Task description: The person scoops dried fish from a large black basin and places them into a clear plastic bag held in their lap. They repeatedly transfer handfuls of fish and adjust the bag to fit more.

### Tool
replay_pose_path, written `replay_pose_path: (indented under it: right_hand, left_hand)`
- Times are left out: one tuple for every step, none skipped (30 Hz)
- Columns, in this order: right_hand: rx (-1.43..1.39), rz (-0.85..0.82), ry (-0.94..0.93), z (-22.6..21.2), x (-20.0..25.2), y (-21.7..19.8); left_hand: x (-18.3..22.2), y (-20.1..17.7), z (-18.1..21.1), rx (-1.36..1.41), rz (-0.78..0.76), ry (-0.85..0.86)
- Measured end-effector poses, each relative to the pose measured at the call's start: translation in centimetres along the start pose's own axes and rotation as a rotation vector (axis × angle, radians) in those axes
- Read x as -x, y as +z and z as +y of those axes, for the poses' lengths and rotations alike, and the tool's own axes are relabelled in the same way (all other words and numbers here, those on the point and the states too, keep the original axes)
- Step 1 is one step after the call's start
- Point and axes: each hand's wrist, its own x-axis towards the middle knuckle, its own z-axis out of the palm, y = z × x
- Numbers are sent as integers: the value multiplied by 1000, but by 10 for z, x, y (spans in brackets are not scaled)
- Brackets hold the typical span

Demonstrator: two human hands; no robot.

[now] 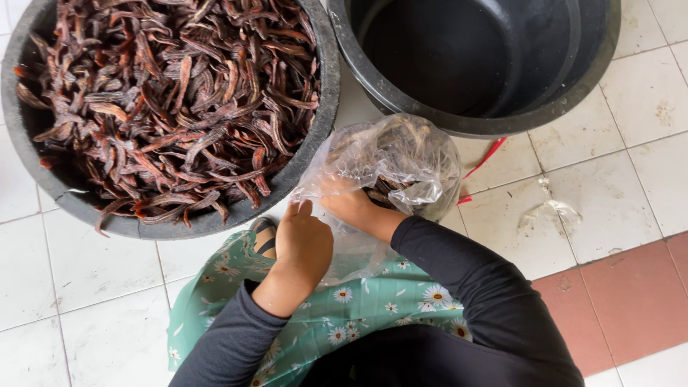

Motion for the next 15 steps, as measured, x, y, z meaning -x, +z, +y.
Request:
replay_pose_path:
  right_hand:
    - [9,99,-28,1,-2,-1]
    - [20,197,-56,3,-1,-4]
    - [30,295,-86,5,0,-8]
    - [-45,333,-69,8,1,-13]
    - [-120,370,-52,10,1,-19]
    - [-196,405,-36,11,1,-25]
    - [-177,206,-68,11,1,-32]
    - [-154,6,-99,13,0,-38]
    - [-129,-194,-128,15,-1,-45]
    - [-197,-97,-112,17,-2,-53]
    - [-264,0,-97,22,1,-61]
    - [-332,99,-81,26,4,-70]
    - [-409,181,-94,30,8,-80]
    - [-483,260,-111,35,15,-91]
    - [-557,337,-128,38,20,-104]
  left_hand:
    - [-1,1,1,3,7,-1]
    - [-2,3,1,6,16,-3]
    - [-4,4,1,10,25,-4]
    - [-6,4,3,17,34,-9]
    - [-8,5,4,25,44,-13]
    - [-10,6,6,34,54,-18]
    - [-12,7,7,29,42,-14]
    - [-14,8,7,26,30,-13]
    - [-15,9,8,23,18,-11]
    - [-17,10,8,36,36,-15]
    - [-18,9,8,49,54,-19]
    - [-19,7,7,59,72,-22]
    - [-19,5,5,70,91,-17]
    - [-19,2,5,84,113,-13]
    - [-17,-2,3,98,136,-8]
